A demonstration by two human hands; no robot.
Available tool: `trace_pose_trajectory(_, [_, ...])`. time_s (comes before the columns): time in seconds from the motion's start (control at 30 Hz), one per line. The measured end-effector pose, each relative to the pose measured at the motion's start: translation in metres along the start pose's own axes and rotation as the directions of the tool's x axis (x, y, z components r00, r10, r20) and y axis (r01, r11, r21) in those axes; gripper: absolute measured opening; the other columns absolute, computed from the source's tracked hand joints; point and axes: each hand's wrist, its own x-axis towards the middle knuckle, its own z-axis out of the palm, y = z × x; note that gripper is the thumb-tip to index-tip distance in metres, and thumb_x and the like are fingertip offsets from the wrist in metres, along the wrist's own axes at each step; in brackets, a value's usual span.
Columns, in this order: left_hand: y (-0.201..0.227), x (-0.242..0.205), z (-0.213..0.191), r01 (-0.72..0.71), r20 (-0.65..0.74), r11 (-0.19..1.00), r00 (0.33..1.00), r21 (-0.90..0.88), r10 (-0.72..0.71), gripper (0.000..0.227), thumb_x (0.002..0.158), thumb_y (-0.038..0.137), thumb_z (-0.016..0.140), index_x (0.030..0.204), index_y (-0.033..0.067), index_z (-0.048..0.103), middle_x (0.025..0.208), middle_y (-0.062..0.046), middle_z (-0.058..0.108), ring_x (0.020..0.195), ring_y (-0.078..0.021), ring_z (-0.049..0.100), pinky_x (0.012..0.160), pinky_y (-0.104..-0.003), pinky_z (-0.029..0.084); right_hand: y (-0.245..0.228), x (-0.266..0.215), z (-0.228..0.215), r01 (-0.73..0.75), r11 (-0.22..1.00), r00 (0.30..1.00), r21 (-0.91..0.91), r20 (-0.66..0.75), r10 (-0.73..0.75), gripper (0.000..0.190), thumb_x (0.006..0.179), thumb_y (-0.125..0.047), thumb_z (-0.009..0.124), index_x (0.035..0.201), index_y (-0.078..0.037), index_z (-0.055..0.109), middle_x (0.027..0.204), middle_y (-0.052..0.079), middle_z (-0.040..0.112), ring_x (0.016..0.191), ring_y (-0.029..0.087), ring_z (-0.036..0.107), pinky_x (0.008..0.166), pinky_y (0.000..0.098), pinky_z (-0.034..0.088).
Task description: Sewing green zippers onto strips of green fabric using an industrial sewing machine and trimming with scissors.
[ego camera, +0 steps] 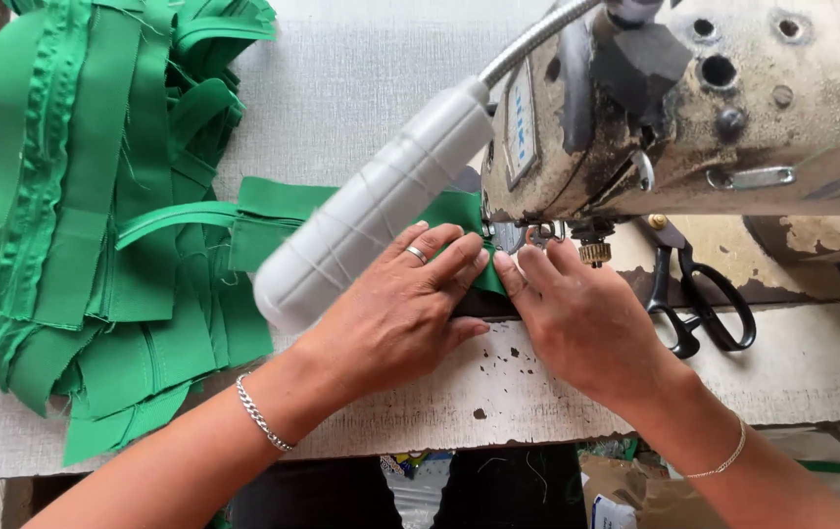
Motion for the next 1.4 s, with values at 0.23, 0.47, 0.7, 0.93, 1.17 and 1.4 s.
trace_pose_trajectory(0.23, [-0.001, -0.002, 0.005, 0.009, 0.02, 1.0, 1.0, -0.001, -0.009, 0.064, 0.095, 0.046, 0.062, 0.133, -0.0055, 0.06, 0.132, -0.014, 0.053, 0.135, -0.0336, 0.047, 0.12, -0.05, 0.033, -0.002, 0.0, 0.005, -0.18, 0.948, 0.971, 0.261, -0.108, 0.214, 0.024, 0.095, -0.013, 0.06, 0.114, -0.011, 0.075, 0.101, 0.011, 0.063, 0.085, 0.031, 0.068, 0.054, 0.0394, 0.058])
trace_pose_trajectory(0.47, [-0.002, -0.003, 0.005, 0.007, -0.011, 1.0, 1.0, 0.015, -0.006, 0.064, 0.095, 0.048, 0.062, 0.133, -0.0037, 0.061, 0.132, -0.013, 0.054, 0.136, -0.0326, 0.048, 0.12, -0.049, 0.033, -0.019, 0.025, 0.012, -0.579, 0.622, 0.77, 0.527, 0.102, 0.63, 0.016, 0.097, -0.034, 0.069, 0.109, -0.029, 0.078, 0.092, 0.008, 0.073, 0.079, 0.033, 0.075, 0.059, 0.0468, 0.061])
trace_pose_trajectory(0.7, [-0.006, -0.007, 0.027, -0.005, -0.094, 0.989, 0.995, -0.148, -0.009, 0.063, 0.098, 0.043, 0.062, 0.134, -0.009, 0.057, 0.132, -0.018, 0.051, 0.136, -0.0376, 0.046, 0.12, -0.051, 0.033, -0.012, 0.049, -0.034, -0.854, 0.214, 0.494, 0.475, 0.607, 0.622, 0.027, 0.094, -0.047, 0.063, 0.109, -0.028, 0.076, 0.094, 0.003, 0.077, 0.099, 0.033, 0.074, 0.09, 0.0536, 0.057])
trace_pose_trajectory(0.93, [-0.005, -0.012, 0.018, -0.046, -0.145, 0.952, 0.989, -0.303, 0.001, 0.057, 0.103, 0.031, 0.057, 0.135, -0.017, 0.052, 0.13, -0.022, 0.049, 0.137, -0.042, 0.045, 0.123, -0.049, 0.033, -0.026, 0.047, -0.006, -0.764, 0.259, 0.576, 0.59, 0.446, 0.685, 0.016, 0.096, -0.028, 0.06, 0.103, -0.018, 0.071, 0.092, 0.012, 0.074, 0.092, 0.038, 0.072, 0.08, 0.0538, 0.057])
trace_pose_trajectory(1.17, [-0.007, 0.005, 0.026, 0.293, 0.002, 0.833, 0.944, -0.47, -0.331, 0.022, 0.107, 0.018, 0.051, 0.127, 0.0153, 0.06, 0.116, 0.001, 0.052, 0.105, -0.0184, 0.066, 0.097, -0.035, 0.056, -0.034, 0.036, 0.001, -0.55, 0.134, 0.558, 0.825, 0.243, 0.793, 0.018, 0.095, -0.006, 0.069, 0.113, -0.003, 0.072, 0.093, 0.017, 0.072, 0.074, 0.024, 0.067, 0.065, 0.042, 0.054])
trace_pose_trajectory(1.4, [-0.018, 0.022, 0.038, 0.388, 0.096, 0.606, 0.885, -0.694, -0.456, 0.015, 0.106, 0.019, 0.056, 0.116, 0.0122, 0.064, 0.103, -0.004, 0.056, 0.096, -0.0241, 0.068, 0.087, -0.041, 0.055, -0.034, 0.032, -0.007, -0.523, 0.023, 0.519, 0.852, 0.297, 0.802, 0.014, 0.093, -0.005, 0.071, 0.107, -0.002, 0.069, 0.092, 0.012, 0.073, 0.074, 0.016, 0.059, 0.066, 0.0333, 0.049])
